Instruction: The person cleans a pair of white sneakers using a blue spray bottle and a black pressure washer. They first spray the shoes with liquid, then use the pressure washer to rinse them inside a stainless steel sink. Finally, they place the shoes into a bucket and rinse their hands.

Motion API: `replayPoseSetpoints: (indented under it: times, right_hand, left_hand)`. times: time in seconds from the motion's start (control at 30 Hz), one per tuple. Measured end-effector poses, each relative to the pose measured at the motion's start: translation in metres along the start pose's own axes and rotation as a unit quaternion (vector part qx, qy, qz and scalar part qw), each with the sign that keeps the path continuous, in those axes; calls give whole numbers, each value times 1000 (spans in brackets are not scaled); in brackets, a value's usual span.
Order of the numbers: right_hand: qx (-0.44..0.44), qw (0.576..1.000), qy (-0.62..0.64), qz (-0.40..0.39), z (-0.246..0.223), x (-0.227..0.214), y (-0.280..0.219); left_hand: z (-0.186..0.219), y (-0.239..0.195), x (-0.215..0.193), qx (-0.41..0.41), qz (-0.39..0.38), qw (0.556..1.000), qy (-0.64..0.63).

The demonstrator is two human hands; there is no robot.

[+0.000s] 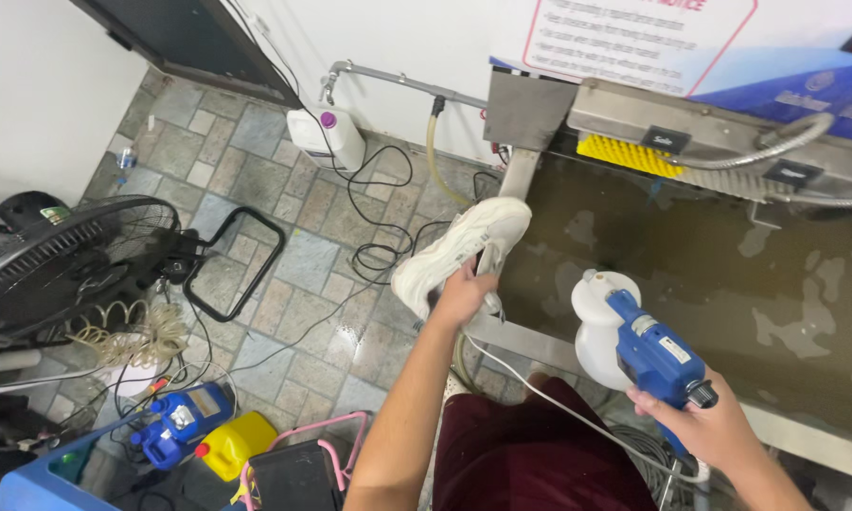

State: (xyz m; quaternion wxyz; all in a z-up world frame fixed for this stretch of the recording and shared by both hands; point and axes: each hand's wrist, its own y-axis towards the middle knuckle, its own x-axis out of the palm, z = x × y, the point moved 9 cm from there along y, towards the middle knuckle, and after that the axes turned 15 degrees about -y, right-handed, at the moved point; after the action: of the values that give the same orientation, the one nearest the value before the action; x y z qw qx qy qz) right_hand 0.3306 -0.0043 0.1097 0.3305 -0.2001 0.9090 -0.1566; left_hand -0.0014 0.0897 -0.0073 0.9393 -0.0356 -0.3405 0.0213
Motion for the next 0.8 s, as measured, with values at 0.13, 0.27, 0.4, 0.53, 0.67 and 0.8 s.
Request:
replayPoseSetpoints:
  times: [0.13, 0.27, 0.4, 0.53, 0.67, 0.8]
  right_hand:
    - [-15, 998, 43, 37, 18, -19, -9]
    - [-6, 998, 58, 32, 17, -18, -6]
    - [-49, 996, 75, 29, -5, -20, -1]
    - [-42, 995, 91, -2, -13, -16, 4]
    - [-41, 995, 90, -5, -17, -13, 7]
    - [-42, 993, 113, -18, -14, -10, 6]
  left_hand:
    - [-52, 25, 1, -106, 60, 991, -58]
    - [-35, 23, 16, -65, 72, 992, -79]
    - [-33, 21, 16, -102, 89, 985, -105]
    - [-30, 18, 16, -113, 110, 981, -111]
    - [-30, 19, 15, -115, 105, 982, -104]
    - [-33, 17, 13, -124, 120, 980, -101]
